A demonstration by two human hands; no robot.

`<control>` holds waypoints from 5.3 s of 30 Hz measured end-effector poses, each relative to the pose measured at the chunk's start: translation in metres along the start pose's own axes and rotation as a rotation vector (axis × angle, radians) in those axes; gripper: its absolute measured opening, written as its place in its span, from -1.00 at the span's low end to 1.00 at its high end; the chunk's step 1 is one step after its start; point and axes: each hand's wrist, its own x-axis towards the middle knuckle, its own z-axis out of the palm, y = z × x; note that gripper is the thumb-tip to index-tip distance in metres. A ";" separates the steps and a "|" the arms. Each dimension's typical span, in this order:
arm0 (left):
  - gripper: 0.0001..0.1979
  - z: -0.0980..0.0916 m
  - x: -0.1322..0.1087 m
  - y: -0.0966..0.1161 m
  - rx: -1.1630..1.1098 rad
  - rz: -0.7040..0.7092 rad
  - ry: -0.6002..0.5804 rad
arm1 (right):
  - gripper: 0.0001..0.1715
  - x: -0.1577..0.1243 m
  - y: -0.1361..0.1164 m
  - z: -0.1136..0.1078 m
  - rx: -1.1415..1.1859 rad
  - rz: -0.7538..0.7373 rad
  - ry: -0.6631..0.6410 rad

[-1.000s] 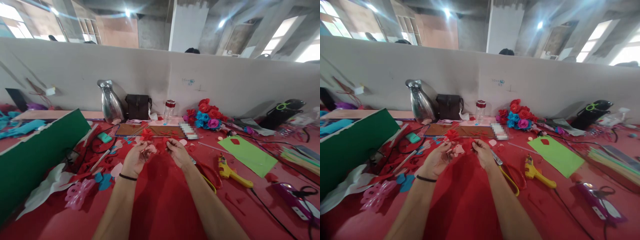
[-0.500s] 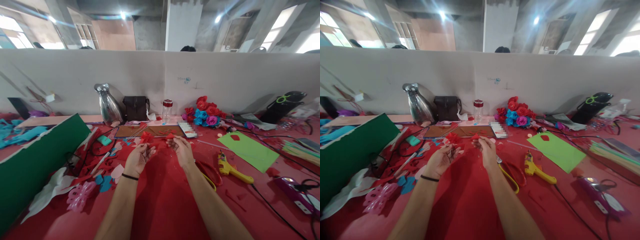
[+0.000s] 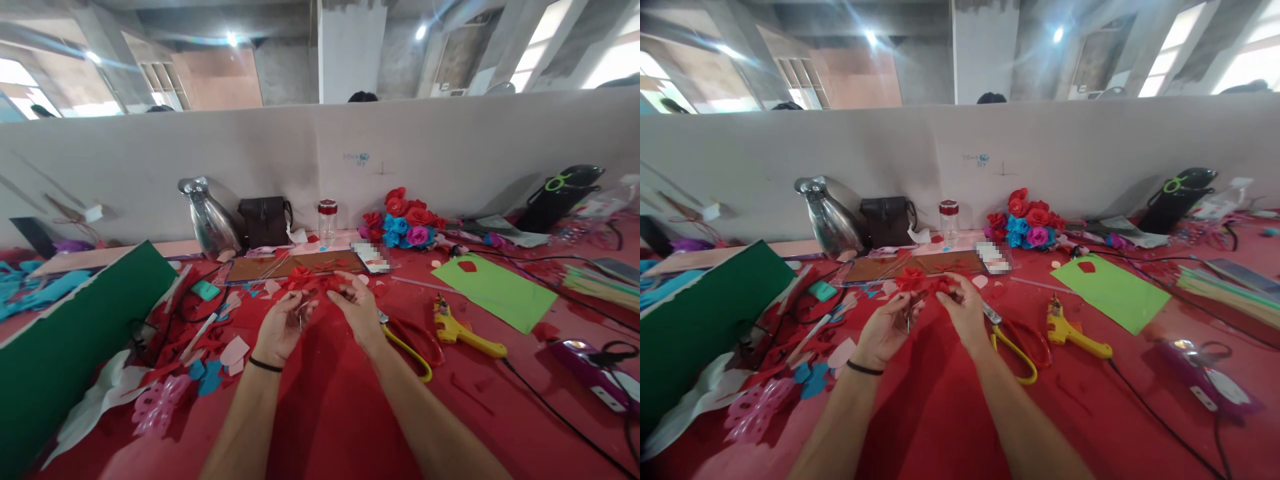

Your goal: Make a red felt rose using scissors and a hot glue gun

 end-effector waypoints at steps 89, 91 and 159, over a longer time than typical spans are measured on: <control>-0.87 0.017 -0.012 -0.047 0.695 0.726 0.056 | -0.83 -0.022 -0.005 0.014 -0.216 -0.284 0.244; -0.92 0.014 -0.008 -0.046 0.617 0.664 0.057 | -0.82 -0.023 -0.005 0.013 -0.229 -0.321 0.224; -0.71 0.004 -0.003 -0.036 0.641 0.646 0.193 | -0.93 -0.033 -0.027 0.032 0.327 0.161 0.061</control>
